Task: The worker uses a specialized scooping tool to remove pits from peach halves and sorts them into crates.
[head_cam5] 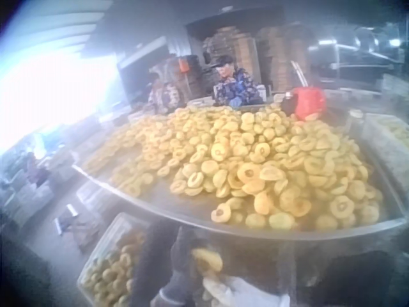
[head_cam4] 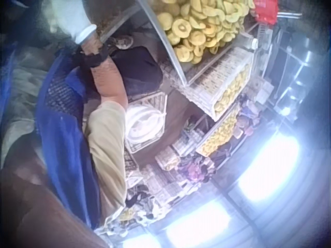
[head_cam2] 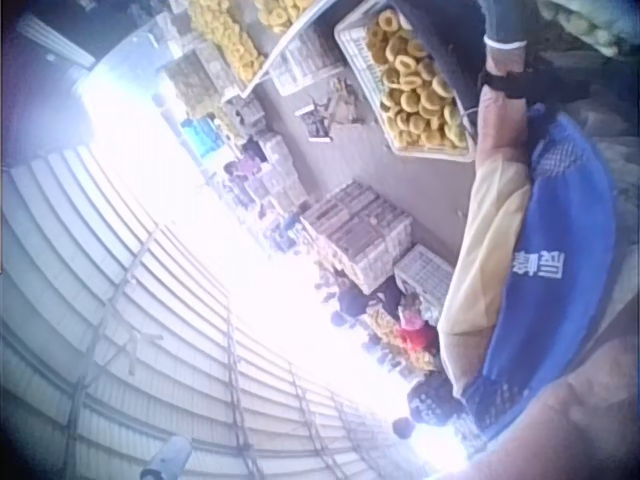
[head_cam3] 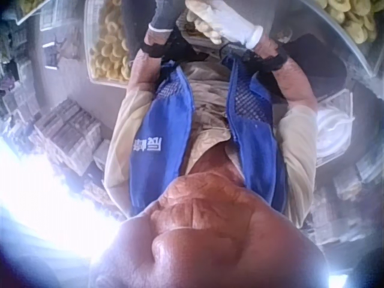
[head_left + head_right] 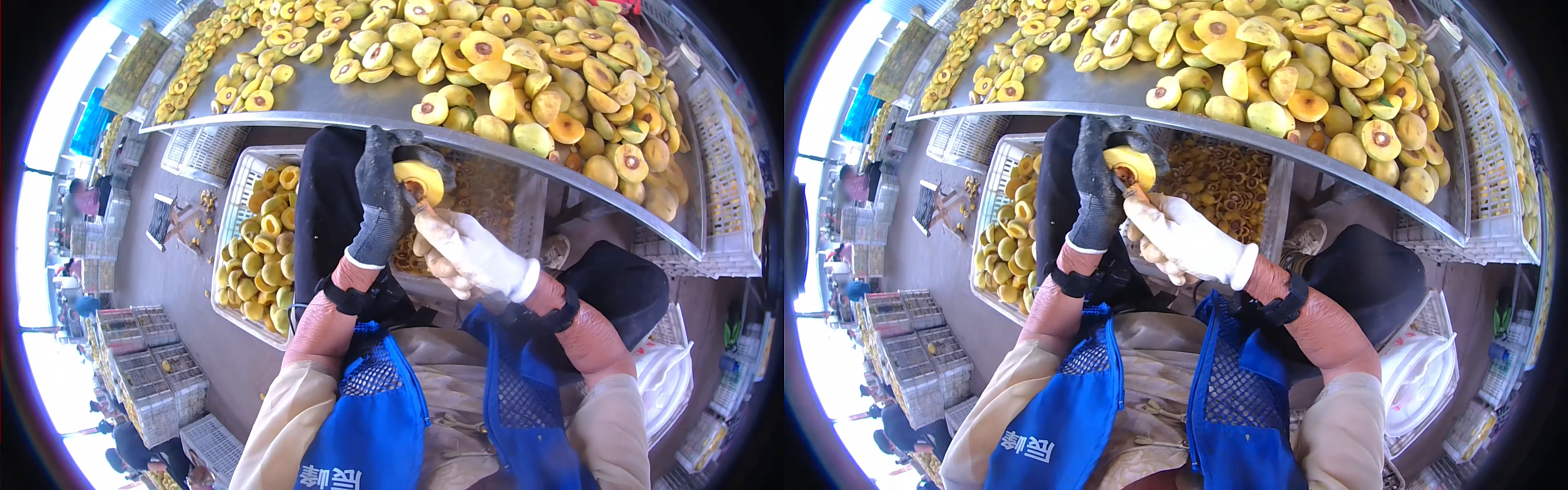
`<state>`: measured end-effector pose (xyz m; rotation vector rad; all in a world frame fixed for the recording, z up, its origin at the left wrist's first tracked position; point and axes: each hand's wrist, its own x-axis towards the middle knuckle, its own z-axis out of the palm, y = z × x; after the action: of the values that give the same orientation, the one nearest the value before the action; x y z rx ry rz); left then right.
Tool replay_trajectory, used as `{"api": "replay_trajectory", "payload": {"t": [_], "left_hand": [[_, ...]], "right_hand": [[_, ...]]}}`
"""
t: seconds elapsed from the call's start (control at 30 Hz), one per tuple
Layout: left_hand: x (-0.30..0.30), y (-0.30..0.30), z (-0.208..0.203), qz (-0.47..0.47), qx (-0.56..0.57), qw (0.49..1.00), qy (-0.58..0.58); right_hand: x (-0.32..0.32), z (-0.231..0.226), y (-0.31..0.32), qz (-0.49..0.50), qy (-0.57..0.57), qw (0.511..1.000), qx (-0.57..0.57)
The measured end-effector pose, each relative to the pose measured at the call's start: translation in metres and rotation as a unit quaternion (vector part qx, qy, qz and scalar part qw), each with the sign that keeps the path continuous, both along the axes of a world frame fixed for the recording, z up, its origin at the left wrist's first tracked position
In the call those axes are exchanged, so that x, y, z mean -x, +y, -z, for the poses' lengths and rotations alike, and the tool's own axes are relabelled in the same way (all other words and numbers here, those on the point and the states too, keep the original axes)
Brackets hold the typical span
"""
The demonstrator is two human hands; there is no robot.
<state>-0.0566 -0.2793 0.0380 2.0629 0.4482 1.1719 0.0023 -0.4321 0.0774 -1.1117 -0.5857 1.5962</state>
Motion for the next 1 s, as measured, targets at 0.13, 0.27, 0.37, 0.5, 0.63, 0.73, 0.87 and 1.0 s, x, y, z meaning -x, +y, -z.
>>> {"api": "replay_trajectory", "payload": {"t": [0.13,0.27,0.37,0.5,0.63,0.73,0.87,1.0], "left_hand": [[0.005,-0.001,0.007,0.183,0.328,0.921,-0.106],[0.005,-0.012,-0.012,0.275,0.368,0.878,-0.133],[0.009,-0.011,-0.023,0.318,0.512,0.782,-0.160],[0.018,0.015,-0.009,0.226,0.396,0.890,-0.017],[0.016,0.009,-0.007,0.280,0.432,0.857,-0.004],[0.020,0.027,0.033,0.159,0.249,0.955,-0.004],[0.008,-0.001,-0.001,0.341,0.502,0.785,-0.127],[0.002,0.013,0.009,0.131,0.484,0.825,-0.261]], "right_hand": [[0.000,-0.003,0.001,-0.011,0.077,0.997,0.016],[-0.001,-0.002,0.001,-0.014,0.101,0.994,0.027],[-0.001,0.000,-0.001,-0.025,0.149,0.989,-0.007],[0.002,-0.001,0.003,-0.048,0.069,0.997,0.001],[0.003,-0.003,0.001,-0.051,-0.014,0.998,0.019],[0.007,0.001,0.004,-0.069,0.052,0.996,0.021],[0.004,0.003,0.003,-0.077,0.128,0.989,-0.012],[0.009,0.011,0.008,-0.049,0.140,0.987,-0.055]]}}
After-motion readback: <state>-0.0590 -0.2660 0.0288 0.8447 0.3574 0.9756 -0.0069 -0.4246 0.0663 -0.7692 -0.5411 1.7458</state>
